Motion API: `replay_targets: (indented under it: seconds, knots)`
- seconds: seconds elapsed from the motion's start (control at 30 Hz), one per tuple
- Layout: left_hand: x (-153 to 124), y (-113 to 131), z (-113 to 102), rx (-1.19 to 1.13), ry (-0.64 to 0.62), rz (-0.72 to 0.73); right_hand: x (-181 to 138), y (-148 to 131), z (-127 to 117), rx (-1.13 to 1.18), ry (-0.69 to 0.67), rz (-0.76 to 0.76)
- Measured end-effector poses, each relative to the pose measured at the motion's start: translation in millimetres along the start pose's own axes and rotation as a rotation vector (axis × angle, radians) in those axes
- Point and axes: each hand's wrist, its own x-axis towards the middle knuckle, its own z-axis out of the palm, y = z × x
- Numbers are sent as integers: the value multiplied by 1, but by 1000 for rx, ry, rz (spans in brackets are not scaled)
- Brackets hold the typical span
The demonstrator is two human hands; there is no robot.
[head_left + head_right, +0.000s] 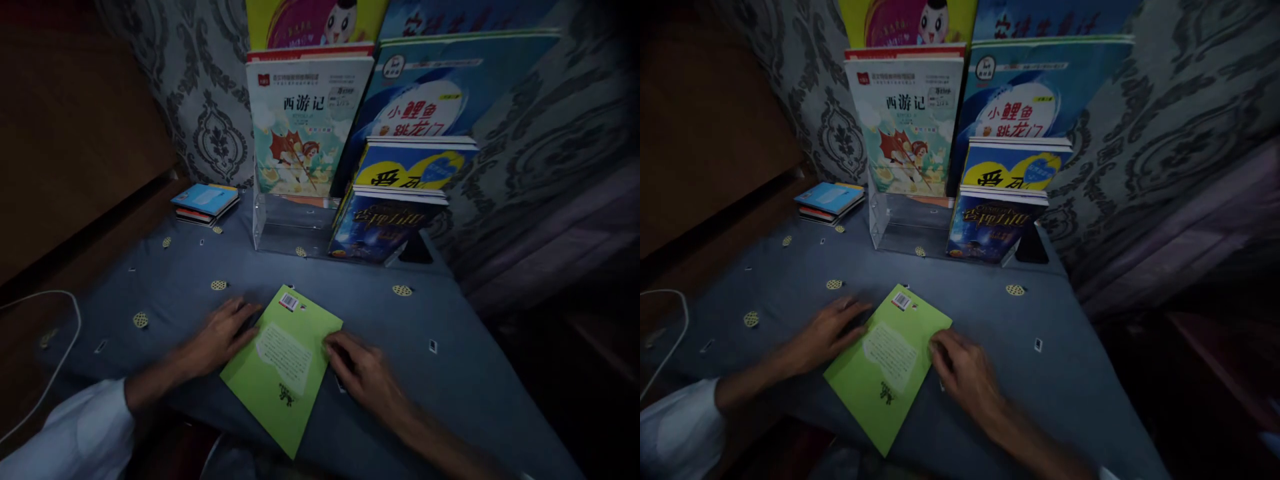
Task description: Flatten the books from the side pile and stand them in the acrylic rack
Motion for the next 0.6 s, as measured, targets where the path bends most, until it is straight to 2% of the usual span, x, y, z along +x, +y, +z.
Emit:
replay_targets:
  seconds: [0.07, 0.17, 0.27, 0.43, 0.6]
  knots:
    - [-3, 16, 3, -51, -53, -48, -1, -2, 0, 7, -14, 44]
    - [4, 24, 5, -105, -61, -87, 4, -3, -2, 66, -15, 131]
    - [18, 22, 7, -135, -8, -103, 12, 0, -4, 128, 4, 195]
    - [54, 17, 13, -119, -8, -106, 32, 19, -10, 156, 99, 249]
    - [89, 13, 17, -47, -12, -108, 50, 48, -13, 94, 200, 220]
